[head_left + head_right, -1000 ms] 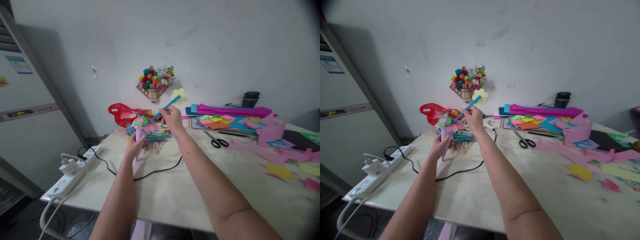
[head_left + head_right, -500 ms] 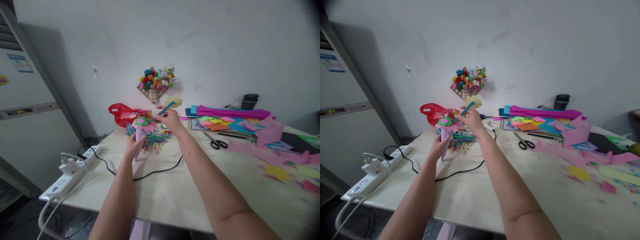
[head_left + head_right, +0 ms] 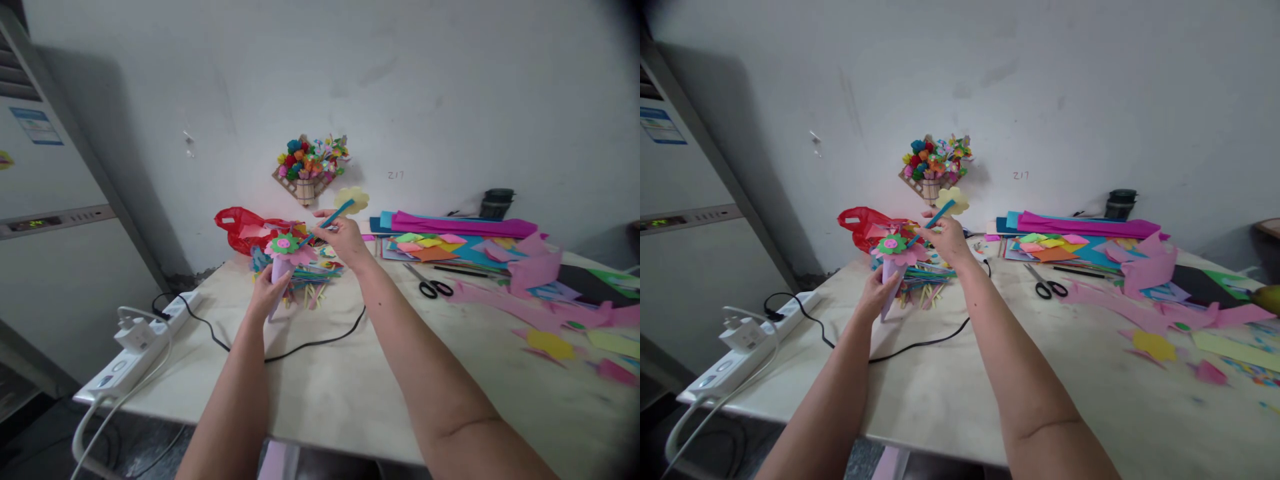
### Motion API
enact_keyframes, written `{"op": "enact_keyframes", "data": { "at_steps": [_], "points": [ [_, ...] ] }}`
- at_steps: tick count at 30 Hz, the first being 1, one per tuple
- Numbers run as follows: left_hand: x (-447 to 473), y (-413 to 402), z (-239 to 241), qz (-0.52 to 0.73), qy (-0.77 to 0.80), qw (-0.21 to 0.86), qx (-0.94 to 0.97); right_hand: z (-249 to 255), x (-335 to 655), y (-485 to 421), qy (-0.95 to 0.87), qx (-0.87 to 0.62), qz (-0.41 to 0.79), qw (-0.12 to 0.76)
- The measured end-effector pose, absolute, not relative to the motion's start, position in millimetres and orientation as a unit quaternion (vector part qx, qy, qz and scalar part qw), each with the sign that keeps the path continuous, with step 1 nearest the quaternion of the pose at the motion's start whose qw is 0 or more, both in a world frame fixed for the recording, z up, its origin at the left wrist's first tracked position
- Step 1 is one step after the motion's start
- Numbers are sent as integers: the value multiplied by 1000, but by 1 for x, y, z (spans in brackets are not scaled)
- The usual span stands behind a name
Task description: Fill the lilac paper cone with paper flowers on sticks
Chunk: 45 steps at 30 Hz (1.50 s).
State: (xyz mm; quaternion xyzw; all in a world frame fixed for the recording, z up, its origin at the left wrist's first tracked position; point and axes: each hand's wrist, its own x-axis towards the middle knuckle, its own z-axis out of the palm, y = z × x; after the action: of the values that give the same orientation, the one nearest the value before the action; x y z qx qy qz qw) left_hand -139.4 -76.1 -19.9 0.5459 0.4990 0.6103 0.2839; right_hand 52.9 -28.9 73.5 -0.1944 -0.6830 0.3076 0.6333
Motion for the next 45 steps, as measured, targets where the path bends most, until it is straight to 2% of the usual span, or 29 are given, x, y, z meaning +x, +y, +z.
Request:
{"op": "enact_keyframes", "data": {
  "at_steps": [7, 11, 16, 20, 26, 34, 39, 45],
  "points": [
    [-137, -75, -18, 640, 510, 222, 530, 71, 45, -26, -684, -271, 248, 631],
    [-145, -66, -25, 652, 538, 132, 517, 69, 38, -25, -662, -279, 242, 652],
    [-151, -60, -31, 639, 581, 31, 502, 66, 35, -26, -592, -282, 335, 677],
    [-147, -66, -27, 643, 603, -25, 472, 67, 30, -34, -538, -294, 441, 655],
    [-142, -68, -23, 664, 590, -56, 456, 65, 25, -36, -501, -304, 465, 663],
    [-142, -62, -29, 706, 537, -33, 461, 63, 33, -27, -489, -323, 431, 687],
    [-143, -64, -30, 683, 556, -40, 472, 66, 30, -33, -485, -327, 478, 655],
    [-144, -65, -27, 670, 569, -54, 475, 61, 22, -34, -477, -325, 420, 700]
  ]
}}
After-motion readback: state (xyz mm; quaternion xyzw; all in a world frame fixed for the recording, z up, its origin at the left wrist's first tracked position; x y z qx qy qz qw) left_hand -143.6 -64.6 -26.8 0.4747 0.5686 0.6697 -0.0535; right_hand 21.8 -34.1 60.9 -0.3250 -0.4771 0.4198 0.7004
